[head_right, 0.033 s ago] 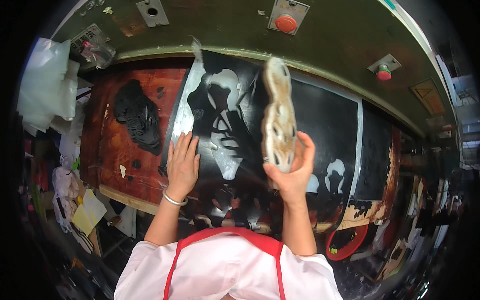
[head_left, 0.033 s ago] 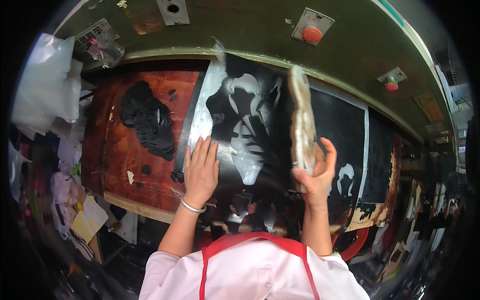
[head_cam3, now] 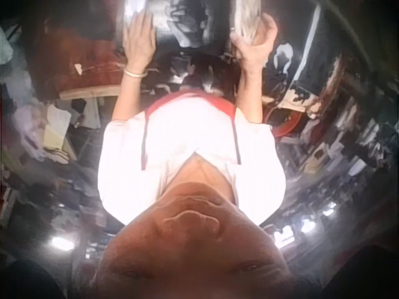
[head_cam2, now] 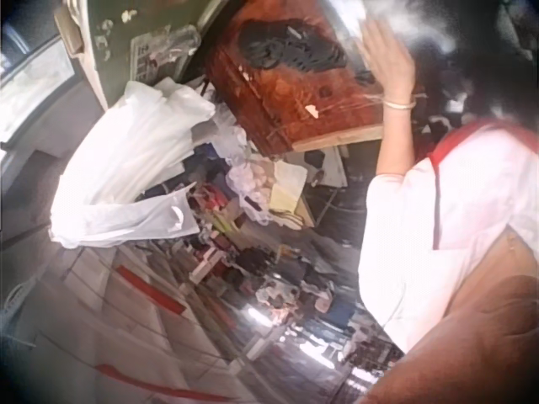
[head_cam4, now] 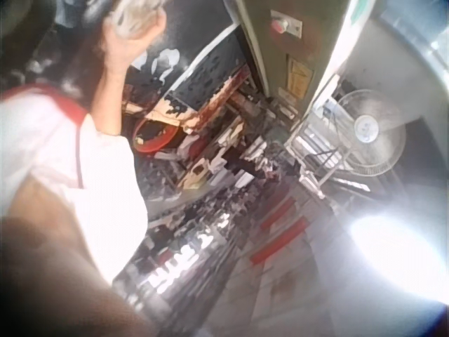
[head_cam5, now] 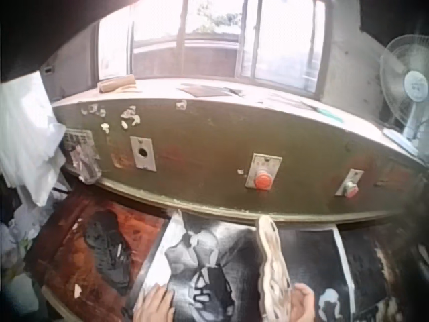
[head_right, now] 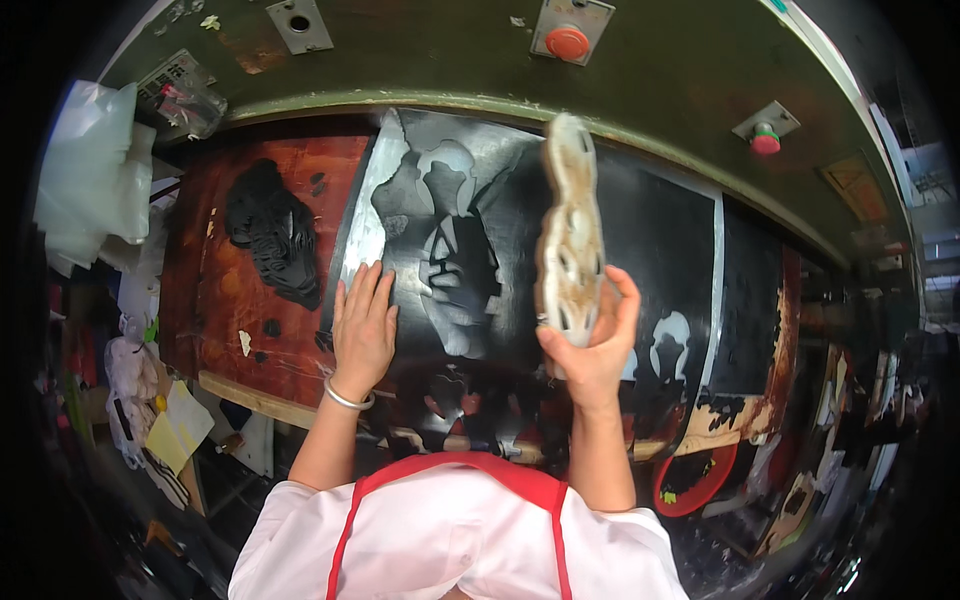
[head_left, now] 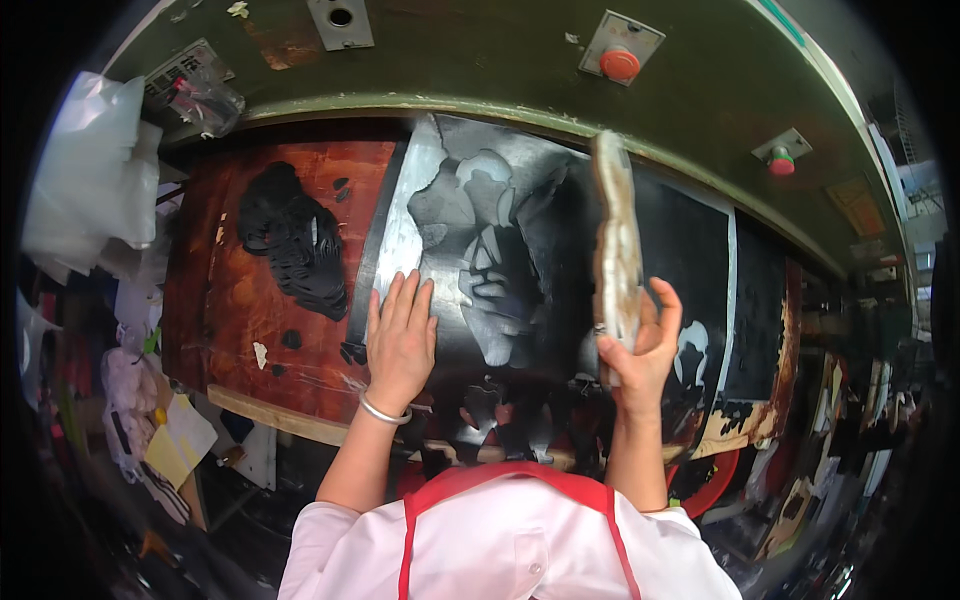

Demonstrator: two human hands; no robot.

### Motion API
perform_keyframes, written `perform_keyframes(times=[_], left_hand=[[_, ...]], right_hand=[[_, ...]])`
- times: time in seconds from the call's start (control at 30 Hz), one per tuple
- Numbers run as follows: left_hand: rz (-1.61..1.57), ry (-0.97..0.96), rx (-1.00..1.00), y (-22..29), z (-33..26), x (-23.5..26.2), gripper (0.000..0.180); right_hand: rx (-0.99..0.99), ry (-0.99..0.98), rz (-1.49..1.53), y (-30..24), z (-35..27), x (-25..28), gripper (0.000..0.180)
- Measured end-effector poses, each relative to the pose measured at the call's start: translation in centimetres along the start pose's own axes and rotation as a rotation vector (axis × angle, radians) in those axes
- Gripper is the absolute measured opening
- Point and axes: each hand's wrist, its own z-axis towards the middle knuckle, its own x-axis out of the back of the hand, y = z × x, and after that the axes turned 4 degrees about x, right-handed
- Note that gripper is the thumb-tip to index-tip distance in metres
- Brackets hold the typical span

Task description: The person operates a hydraulic press to cut shapes from black rubber sheets using a white template. They place the template, press the sheet, remove cut pieces, and repeat the cycle.

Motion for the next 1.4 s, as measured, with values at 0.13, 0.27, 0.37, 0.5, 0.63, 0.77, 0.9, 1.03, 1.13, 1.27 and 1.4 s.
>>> perform_keyframes(times=[0.13,0.27,0.37,0.5,0.63,0.77,0.9,1.03,1.13,1.27,1.4], left_hand=[[0.004,0.008,-0.009,-0.3,0.5,-0.7,0.045],[0.029,-0.002,-0.02,-0.4,1.7,-1.1,0.045],[0.003,-0.016,-0.005,-0.4,3.0,-1.0,0.045],[-0.026,-0.006,0.013,-0.5,5.0,-1.3,0.045],[-0.019,0.017,0.017,-0.6,7.3,-1.9,0.044],[-0.03,0.035,0.017,-0.8,9.6,-2.3,0.042],[-0.052,0.045,0.013,-1.0,11.7,-2.7,0.042],[-0.047,0.049,0.014,-1.2,13.1,-3.0,0.042],[-0.042,0.05,0.011,-1.2,13.5,-3.2,0.042],[-0.03,0.031,0.002,-1.2,13.5,-3.2,0.041],[-0.001,0.016,-0.019,-1.4,12.8,-3.0,0.042]], right_hand=[[0.068,0.021,-0.306,-1.2,-1.0,2.1,0.077],[-0.195,0.063,-0.284,1.3,-0.4,1.5,0.08],[0.113,0.012,-0.934,5.1,1.2,-0.4,0.084],[0.279,0.017,-1.067,8.2,3.6,-1.6,0.091],[0.256,0.001,-1.114,8.6,6.1,-1.7,0.1],[0.227,-0.06,-1.133,7.9,8.5,-1.7,0.098],[0.181,-0.04,-1.089,4.4,9.2,1.8,0.065],[0.223,0.315,-1.081,-0.1,8.9,10.5,0.031],[0.209,0.695,-0.891,-1.3,8.0,18.3,0.024],[-0.063,0.821,-0.984,2.5,4.4,24.3,0.029],[-0.095,0.749,-1.075,5.3,1.5,25.9,0.045]])
